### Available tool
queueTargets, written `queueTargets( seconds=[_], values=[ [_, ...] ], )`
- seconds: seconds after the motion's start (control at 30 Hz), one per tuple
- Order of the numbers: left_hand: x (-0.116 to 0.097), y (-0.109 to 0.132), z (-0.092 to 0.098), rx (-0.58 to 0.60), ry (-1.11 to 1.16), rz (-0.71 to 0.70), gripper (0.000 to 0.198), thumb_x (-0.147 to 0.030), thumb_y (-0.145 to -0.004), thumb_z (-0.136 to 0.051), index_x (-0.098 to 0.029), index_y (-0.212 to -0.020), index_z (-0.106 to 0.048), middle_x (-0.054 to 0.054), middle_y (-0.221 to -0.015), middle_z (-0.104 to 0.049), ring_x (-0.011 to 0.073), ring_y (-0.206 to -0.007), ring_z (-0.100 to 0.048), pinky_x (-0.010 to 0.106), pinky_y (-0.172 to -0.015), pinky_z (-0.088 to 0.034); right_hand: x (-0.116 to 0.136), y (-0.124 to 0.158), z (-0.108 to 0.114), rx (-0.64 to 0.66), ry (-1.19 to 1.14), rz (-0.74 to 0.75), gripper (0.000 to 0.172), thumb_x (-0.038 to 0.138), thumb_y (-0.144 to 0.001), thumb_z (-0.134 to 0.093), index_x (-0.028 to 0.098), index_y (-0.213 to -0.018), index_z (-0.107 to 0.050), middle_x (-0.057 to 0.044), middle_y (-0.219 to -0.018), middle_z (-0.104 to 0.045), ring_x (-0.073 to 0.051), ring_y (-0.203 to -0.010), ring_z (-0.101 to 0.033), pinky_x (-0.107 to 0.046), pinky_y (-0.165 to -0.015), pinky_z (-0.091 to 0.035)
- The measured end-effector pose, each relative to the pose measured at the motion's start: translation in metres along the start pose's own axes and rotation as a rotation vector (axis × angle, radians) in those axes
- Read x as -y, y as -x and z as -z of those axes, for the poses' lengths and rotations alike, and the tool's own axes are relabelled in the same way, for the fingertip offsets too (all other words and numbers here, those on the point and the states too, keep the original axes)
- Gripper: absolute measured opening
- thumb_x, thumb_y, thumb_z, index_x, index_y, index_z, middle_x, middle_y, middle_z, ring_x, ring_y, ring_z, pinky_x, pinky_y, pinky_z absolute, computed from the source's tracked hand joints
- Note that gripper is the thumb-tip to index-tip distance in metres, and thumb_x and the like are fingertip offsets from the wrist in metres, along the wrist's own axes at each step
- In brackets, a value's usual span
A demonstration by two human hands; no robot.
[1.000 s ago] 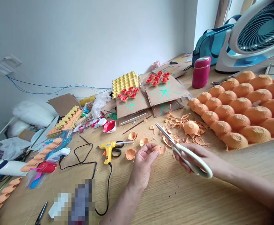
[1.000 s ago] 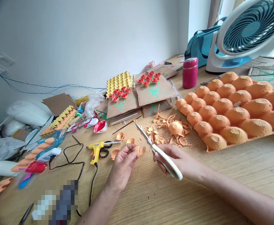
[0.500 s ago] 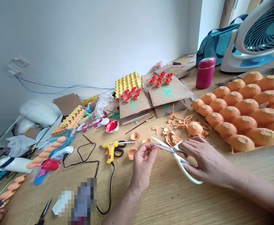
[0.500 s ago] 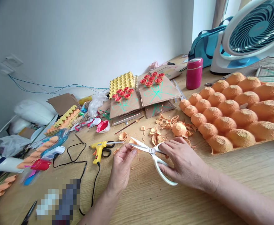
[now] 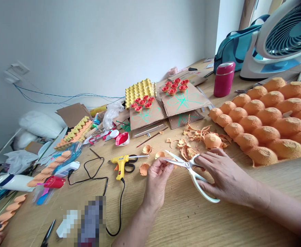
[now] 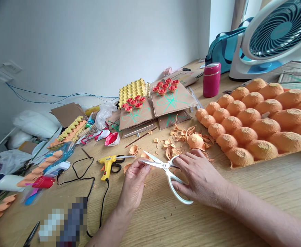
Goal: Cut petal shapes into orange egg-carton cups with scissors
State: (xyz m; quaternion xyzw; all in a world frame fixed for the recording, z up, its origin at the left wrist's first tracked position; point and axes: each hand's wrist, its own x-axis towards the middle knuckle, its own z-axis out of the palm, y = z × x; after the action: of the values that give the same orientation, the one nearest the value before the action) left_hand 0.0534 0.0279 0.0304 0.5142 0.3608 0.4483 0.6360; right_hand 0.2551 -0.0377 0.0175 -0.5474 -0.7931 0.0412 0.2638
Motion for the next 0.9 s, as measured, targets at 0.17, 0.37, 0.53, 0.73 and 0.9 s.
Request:
queueTargets(
  seconds=[0.17, 0.37, 0.53, 0.73, 0.9],
  values=[
    [-0.0006, 0.0005, -0.0022, 0.015, -0.002, 0.006, 0.017, -0.032, -0.074, -0.081, -0.019, -0.082, -0.073, 0.001, -0.084, -0.070, 0.0158, -0.086, -0.061, 0.030, -0.087, -0.046, 0.0003, 0.0002, 0.0006, -0.013, -0.011, 0.009, 0.022, 0.042, -0.089, -0.060, 0.020, -0.087, -0.057, -0.005, -0.082, -0.063, -0.024, -0.076, -0.056, -0.041, -0.079, -0.037],
    [0.0022, 0.0003, -0.0016, 0.026, 0.032, 0.038, 0.017, -0.030, -0.073, -0.083, -0.019, -0.082, -0.074, 0.002, -0.086, -0.071, 0.0167, -0.090, -0.062, 0.031, -0.090, -0.046, 0.0003, 0.0003, 0.0005, 0.010, -0.032, 0.018, 0.022, 0.042, -0.089, -0.060, 0.020, -0.091, -0.057, -0.005, -0.085, -0.062, -0.023, -0.077, -0.056, -0.043, -0.086, -0.038],
    [0.0038, 0.0020, -0.0012, 0.053, 0.075, 0.092, 0.017, -0.030, -0.072, -0.084, -0.020, -0.083, -0.075, 0.001, -0.087, -0.072, 0.0156, -0.088, -0.062, 0.030, -0.090, -0.046, 0.0018, 0.0007, 0.0007, 0.021, -0.039, 0.034, 0.024, 0.043, -0.090, -0.058, 0.019, -0.092, -0.056, -0.005, -0.086, -0.061, -0.024, -0.079, -0.054, -0.047, -0.090, -0.037],
    [0.0031, 0.0027, 0.0024, 0.129, -0.003, 0.027, 0.011, -0.028, -0.079, -0.079, -0.021, -0.087, -0.076, 0.002, -0.088, -0.071, 0.0157, -0.088, -0.062, 0.028, -0.087, -0.046, 0.0029, 0.0018, 0.0022, 0.034, -0.031, 0.045, 0.025, 0.041, -0.089, -0.059, 0.018, -0.098, -0.057, -0.007, -0.090, -0.061, -0.025, -0.083, -0.053, -0.050, -0.091, -0.037],
    [0.0020, 0.0013, 0.0054, 0.178, -0.115, -0.044, 0.012, -0.029, -0.083, -0.075, -0.018, -0.089, -0.075, 0.003, -0.087, -0.069, 0.0163, -0.086, -0.061, 0.027, -0.083, -0.047, 0.0022, 0.0031, 0.0017, 0.019, -0.031, 0.058, 0.027, 0.041, -0.087, -0.060, 0.018, -0.102, -0.057, -0.007, -0.092, -0.060, -0.026, -0.084, -0.052, -0.051, -0.092, -0.037]
  ],
)
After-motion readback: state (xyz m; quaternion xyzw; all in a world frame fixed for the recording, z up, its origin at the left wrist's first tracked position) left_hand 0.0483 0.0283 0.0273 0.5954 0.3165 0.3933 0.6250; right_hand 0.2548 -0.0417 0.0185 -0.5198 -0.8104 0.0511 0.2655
